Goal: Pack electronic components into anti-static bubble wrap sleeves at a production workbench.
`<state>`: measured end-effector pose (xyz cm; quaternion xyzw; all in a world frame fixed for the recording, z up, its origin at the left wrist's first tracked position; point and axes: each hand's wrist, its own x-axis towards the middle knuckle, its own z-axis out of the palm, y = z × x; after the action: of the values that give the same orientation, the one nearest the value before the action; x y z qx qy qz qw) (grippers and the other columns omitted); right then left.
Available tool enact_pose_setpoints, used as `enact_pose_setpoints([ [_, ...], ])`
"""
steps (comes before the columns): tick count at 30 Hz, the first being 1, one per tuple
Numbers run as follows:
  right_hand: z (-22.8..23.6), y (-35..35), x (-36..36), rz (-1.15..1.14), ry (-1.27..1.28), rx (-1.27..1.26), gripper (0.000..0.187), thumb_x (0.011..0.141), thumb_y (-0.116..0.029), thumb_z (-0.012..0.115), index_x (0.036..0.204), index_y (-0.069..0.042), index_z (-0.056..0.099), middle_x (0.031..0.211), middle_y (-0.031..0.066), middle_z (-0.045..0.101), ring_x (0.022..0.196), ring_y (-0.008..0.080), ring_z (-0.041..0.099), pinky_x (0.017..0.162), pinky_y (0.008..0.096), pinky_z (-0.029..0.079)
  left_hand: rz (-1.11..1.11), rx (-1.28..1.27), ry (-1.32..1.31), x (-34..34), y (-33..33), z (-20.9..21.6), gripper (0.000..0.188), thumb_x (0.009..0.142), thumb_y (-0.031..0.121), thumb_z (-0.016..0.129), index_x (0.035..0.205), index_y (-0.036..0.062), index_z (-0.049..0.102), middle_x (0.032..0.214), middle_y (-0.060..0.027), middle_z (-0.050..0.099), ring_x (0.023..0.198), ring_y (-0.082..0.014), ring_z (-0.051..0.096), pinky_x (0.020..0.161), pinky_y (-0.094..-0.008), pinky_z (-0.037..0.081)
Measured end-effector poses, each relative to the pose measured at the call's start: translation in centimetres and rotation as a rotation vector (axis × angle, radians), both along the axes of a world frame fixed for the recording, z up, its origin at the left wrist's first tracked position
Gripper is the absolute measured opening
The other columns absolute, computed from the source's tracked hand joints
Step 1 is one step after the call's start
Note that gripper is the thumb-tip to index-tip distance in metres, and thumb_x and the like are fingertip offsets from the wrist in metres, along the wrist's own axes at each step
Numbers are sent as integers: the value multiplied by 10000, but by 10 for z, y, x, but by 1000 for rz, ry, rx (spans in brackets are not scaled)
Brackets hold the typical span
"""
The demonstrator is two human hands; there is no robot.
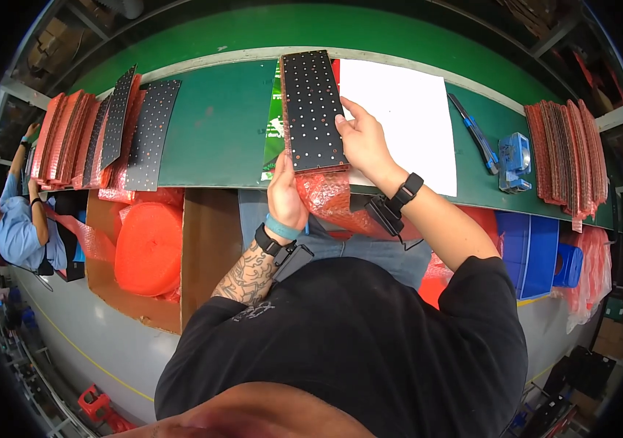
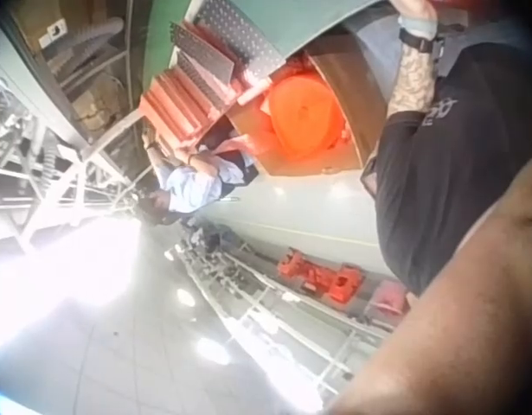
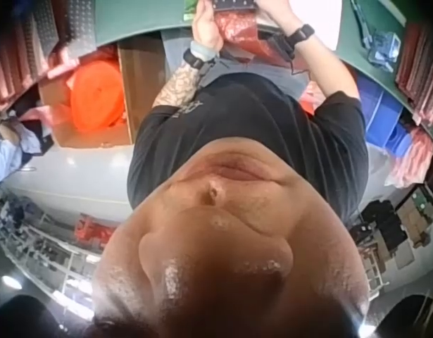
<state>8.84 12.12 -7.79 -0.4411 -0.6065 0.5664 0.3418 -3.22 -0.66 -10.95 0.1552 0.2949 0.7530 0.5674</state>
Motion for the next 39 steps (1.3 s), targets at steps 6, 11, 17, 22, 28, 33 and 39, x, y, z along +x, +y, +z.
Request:
enact_pose_setpoints([
  [6,17,-7,-4,-5,-323,227,470,1015,-133,555,1457,1,471,770,106,710,695,121,677,625,279,517,46,2,-89,0,-1,-3,398,1119,252,326,1418,15,439,1365,-98,558,1250,-200,549,1079,-375,440],
  [11,7,-7,-2,-21,-488,385,483,990,-213,592,1431,-33,516,702,151,686,663,178,690,624,333,519,-6,-3,107,-1,0,-8,416,1100,211,414,1465,12,398,1385,-77,521,1251,-152,491,1090,-333,386],
  [17,49,48,0,271,-841,523,568,909,-403,668,1338,-37,599,893,236,723,862,379,715,814,460,558,-2,-41,148,-2,2,-3,412,1066,159,482,1443,6,415,1342,-83,541,1206,-146,512,1057,-314,410],
  [22,53,181,-77,437,-748,1039,582,827,-384,798,1290,-72,634,1006,155,719,1022,281,676,826,386,517,-2,-47,210,0,-1,1,412,1063,162,485,1431,-11,415,1337,-97,550,1201,-162,522,1062,-322,408],
  [28,69,220,-130,868,-1087,252,604,679,-252,899,1180,-29,646,1037,146,701,1053,233,638,905,368,508,72,-50,443,2,-9,-11,439,1060,167,489,1446,-17,389,1343,-106,558,1231,-197,524,1085,-332,391],
  [33,128,223,-92,996,-750,225,514,615,-93,853,1077,-8,645,979,109,719,884,221,676,819,362,528,29,73,619,0,-13,-6,456,1052,146,498,1458,-16,369,1352,-113,560,1246,-215,528,1095,-338,385],
  [39,338,34,-7,656,-665,847,481,624,1,890,1035,-12,641,1010,39,698,899,96,632,796,249,526,-14,210,719,-6,15,37,450,1004,84,568,1414,-19,412,1274,-133,599,1126,-200,614,938,-318,511],
])
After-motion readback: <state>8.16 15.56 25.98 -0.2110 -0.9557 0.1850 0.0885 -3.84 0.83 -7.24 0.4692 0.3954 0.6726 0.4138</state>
